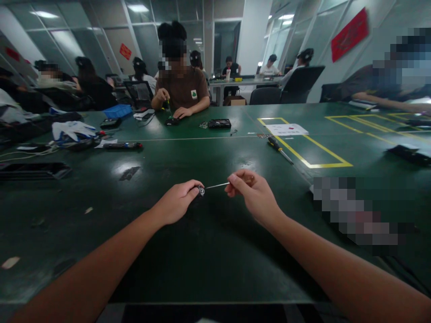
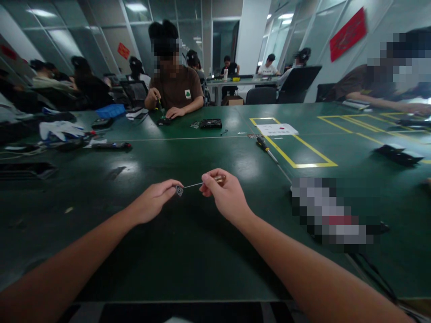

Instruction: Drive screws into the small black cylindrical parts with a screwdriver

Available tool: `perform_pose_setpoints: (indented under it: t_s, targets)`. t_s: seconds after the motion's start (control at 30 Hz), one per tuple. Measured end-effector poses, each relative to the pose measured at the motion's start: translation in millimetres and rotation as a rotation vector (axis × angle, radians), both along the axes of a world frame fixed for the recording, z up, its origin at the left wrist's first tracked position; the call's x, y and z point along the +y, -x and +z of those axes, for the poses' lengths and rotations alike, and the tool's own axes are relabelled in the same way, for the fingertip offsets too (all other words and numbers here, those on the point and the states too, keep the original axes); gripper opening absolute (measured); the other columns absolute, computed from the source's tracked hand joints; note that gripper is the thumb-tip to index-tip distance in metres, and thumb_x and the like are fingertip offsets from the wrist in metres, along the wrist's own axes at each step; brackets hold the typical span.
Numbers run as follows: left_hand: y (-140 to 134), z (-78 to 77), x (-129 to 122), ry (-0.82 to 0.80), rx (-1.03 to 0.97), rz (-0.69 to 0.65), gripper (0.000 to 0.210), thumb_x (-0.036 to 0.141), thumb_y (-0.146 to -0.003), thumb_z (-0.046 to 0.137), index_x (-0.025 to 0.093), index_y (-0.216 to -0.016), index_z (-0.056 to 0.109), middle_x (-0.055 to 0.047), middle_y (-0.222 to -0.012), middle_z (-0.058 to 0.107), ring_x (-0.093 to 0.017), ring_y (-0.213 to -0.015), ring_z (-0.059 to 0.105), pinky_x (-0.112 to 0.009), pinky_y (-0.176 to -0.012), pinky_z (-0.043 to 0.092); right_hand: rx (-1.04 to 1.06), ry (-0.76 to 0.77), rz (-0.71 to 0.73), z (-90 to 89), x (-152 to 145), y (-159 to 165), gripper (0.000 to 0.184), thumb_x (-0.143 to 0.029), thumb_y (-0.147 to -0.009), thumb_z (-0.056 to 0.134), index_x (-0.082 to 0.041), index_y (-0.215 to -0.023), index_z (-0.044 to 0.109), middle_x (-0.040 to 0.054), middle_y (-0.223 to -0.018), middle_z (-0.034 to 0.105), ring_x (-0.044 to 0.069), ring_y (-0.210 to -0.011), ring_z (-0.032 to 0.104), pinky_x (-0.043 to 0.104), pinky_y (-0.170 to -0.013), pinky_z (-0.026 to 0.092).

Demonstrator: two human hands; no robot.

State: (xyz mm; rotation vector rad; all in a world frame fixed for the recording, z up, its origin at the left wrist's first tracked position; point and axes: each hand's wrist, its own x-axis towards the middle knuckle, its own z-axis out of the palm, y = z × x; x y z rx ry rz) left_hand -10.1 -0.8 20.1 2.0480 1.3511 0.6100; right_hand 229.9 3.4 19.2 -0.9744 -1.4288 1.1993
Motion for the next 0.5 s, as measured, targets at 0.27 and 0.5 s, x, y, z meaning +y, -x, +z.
perform_pose_setpoints:
  t_s: [0.27,0.5]
  targets:
    - [0,-1.2,0,-0.012,-0.008,0.0,0.035,0.038,-0.102,0.041,0.021,-0.118,0.067,-0.005,-0.109,0.072,-0.023,-0.098,0.065,-0.036,-0.09,0.047,-0.351,-0.186,0.034,2.1,-16,9,0.017,-0.037,-0.096,0.064,-0.021,-0.097,0.069,0.0039,-0.086,0.076,0.02,-0.081,0.074,0.034,-0.075,0.055]
    - [6,-3.4,4,0.013,0.031,0.038,0.036,0.039,-0.102,0.042,0.021,-0.122,0.066,-0.007,-0.114,0.071,-0.025,-0.104,0.065,-0.038,-0.09,0.046,-0.353,-0.189,-0.044,2.1,-9,3,0.02,-0.039,-0.097,0.062,-0.02,-0.093,0.068,0.0036,-0.081,0.076,0.019,-0.076,0.073,0.034,-0.074,0.055]
